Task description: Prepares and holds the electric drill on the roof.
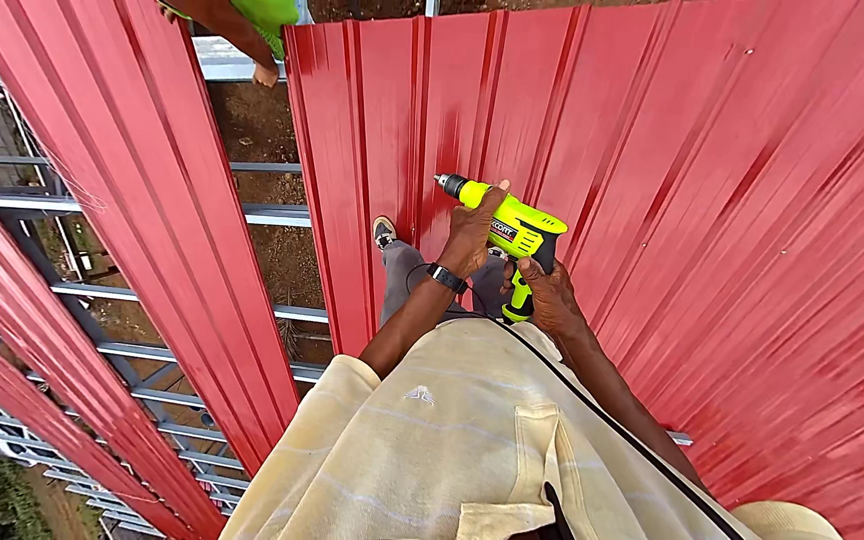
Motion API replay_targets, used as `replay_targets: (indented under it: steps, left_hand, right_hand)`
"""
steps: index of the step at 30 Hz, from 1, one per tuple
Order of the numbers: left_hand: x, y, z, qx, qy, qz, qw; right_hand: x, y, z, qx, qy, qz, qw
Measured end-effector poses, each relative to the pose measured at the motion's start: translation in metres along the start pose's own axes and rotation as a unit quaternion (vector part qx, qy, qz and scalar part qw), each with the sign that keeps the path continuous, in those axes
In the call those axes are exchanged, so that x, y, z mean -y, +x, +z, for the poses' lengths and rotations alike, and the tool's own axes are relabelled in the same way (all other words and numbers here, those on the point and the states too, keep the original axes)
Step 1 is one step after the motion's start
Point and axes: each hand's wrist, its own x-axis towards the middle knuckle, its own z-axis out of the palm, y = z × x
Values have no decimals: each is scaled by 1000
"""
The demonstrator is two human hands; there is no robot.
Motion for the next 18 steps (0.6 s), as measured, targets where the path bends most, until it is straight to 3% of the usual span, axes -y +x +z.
replay_targets:
  steps: [7, 11, 18]
  left_hand:
    - [-9, 6, 12, -1, -22, -10, 1000]
    - [-10, -16, 3, 9, 30, -25, 999]
    - [-17, 11, 6, 17, -34, -26, 999]
  right_hand:
    - [1, -2, -3, 21, 26, -1, 999]
    - [5, -5, -8, 64, 82, 20, 994]
    - [10, -2, -5, 109, 129, 22, 985]
